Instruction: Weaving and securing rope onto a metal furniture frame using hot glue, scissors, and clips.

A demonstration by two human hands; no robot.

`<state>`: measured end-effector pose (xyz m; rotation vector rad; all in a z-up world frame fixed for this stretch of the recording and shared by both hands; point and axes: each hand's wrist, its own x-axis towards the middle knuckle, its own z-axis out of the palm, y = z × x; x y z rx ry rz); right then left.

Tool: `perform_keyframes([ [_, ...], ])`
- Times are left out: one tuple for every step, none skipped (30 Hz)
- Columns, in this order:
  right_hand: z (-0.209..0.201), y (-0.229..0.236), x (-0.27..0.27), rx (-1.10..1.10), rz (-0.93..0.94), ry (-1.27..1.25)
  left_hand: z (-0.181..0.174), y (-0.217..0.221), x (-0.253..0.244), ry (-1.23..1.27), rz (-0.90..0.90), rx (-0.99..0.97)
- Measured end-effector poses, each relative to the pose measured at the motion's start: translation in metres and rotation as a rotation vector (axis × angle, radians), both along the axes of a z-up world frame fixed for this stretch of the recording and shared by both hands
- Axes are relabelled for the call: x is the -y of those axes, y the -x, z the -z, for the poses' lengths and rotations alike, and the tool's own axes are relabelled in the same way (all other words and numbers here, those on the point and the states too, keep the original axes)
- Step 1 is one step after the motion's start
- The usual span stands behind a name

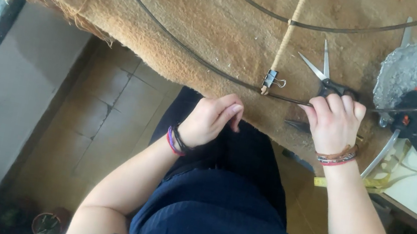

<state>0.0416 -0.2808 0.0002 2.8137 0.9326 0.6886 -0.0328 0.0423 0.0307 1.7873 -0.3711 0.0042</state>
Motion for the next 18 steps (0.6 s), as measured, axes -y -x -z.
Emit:
perform_keyframes([
  [-0.005,0.001,-0.002,-0.039,-0.005,-0.039,0.005,0.001,0.000,0.091,-0.024,-0.111],
  [-0.009,0.002,-0.004,-0.078,-0.011,-0.079,0.009,0.003,-0.001,0.183,-0.048,-0.222],
  [-0.011,0.003,-0.007,-0.068,-0.011,-0.078,0.013,0.003,-0.002,0.184,-0.047,-0.213],
  [-0.014,0.004,-0.009,-0.091,-0.004,-0.088,0.017,0.003,-0.002,0.269,-0.045,-0.364],
  [-0.017,0.003,-0.012,-0.111,0.004,-0.096,0.021,0.002,-0.003,0.355,-0.040,-0.513],
  [-0.019,0.006,-0.021,-0.099,0.005,-0.094,0.018,0.000,-0.004,0.357,-0.036,-0.502],
  [-0.022,0.008,-0.031,-0.120,0.012,-0.133,0.016,-0.001,-0.005,0.410,-0.053,-0.547],
  [-0.024,0.010,-0.040,-0.141,0.019,-0.172,0.013,-0.002,-0.005,0.463,-0.071,-0.592],
  [-0.024,0.013,-0.054,-0.129,0.019,-0.172,0.017,-0.003,-0.005,0.464,-0.065,-0.580],
  [-0.024,0.015,-0.068,-0.110,0.024,-0.209,0.021,-0.005,-0.003,0.535,-0.168,-0.552],
  [-0.024,0.017,-0.081,-0.091,0.031,-0.247,0.025,-0.008,-0.003,0.604,-0.268,-0.524],
  [-0.029,0.019,-0.095,-0.079,0.034,-0.247,0.029,-0.012,-0.007,0.605,-0.260,-0.513],
  [-0.034,0.021,-0.108,-0.061,0.047,-0.277,0.034,-0.015,-0.012,0.636,-0.325,-0.494],
  [-0.038,0.023,-0.122,-0.044,0.061,-0.307,0.038,-0.018,-0.017,0.668,-0.390,-0.474],
  [-0.037,0.023,-0.131,-0.031,0.062,-0.308,0.034,-0.022,-0.024,0.669,-0.382,-0.463],
  [-0.036,0.023,-0.140,-0.032,0.076,-0.345,0.031,-0.026,-0.031,0.649,-0.455,-0.412],
  [-0.035,0.023,-0.148,-0.035,0.089,-0.381,0.027,-0.030,-0.037,0.631,-0.529,-0.362],
  [-0.031,0.026,-0.156,-0.024,0.089,-0.381,0.034,-0.035,-0.042,0.634,-0.523,-0.352],
])
